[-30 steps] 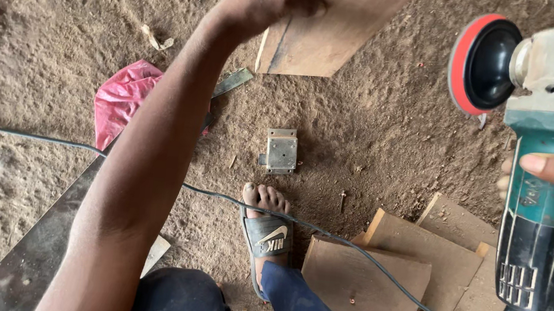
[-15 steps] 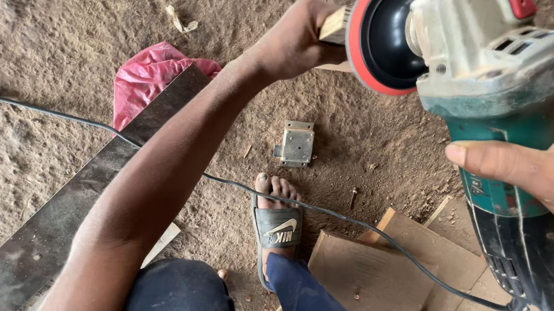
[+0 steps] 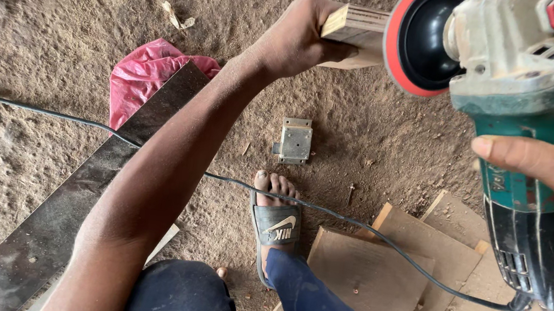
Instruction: The person sands the edges and surfaces of a rectangular wooden board using a hand-held power sander, turning the board several times to reach different sides.
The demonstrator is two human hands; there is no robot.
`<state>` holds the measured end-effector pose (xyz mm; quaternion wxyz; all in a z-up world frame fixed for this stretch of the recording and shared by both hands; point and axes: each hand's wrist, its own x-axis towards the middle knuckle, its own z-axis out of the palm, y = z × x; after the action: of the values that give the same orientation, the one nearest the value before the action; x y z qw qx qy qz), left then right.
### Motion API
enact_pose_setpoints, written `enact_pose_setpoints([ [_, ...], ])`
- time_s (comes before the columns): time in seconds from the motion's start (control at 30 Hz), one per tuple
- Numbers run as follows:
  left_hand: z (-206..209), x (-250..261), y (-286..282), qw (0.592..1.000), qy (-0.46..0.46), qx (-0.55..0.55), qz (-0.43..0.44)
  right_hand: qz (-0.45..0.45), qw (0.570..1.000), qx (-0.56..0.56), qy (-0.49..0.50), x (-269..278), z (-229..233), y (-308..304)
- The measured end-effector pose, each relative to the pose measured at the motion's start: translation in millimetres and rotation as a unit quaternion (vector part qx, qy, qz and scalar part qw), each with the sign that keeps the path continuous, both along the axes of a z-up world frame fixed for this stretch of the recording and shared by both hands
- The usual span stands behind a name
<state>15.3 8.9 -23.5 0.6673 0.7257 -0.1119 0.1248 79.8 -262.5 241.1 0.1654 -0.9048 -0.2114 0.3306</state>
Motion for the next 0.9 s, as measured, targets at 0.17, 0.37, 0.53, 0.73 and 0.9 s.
enact_pose_setpoints([
  [0.17, 3.3, -2.6, 0.0, 1.000, 0.007, -0.021, -0.016, 0.000, 1.000, -0.001, 0.016, -12.9, 7.0, 19.4],
  [0.37, 8.7, -1.0, 2.8, 1.000, -0.015, -0.009, -0.008, 0.015, 0.997, -0.067, 0.021, -8.2, 12.1, 14.5],
  [0.53, 4.4, -2.5, -0.3, 1.000, -0.010, -0.015, -0.009, 0.013, 1.000, 0.011, -0.024, -6.9, 0.1, -1.8],
  [0.73, 3.1, -0.9, -0.9, 1.000, -0.027, 0.004, -0.003, 0.012, 0.999, -0.046, 0.000, -8.5, 6.9, 20.8],
  [0.9, 7.3, -2.2, -0.4, 0.999, -0.045, 0.006, 0.003, 0.028, 0.999, -0.016, 0.007, -14.5, 8.9, 28.7],
])
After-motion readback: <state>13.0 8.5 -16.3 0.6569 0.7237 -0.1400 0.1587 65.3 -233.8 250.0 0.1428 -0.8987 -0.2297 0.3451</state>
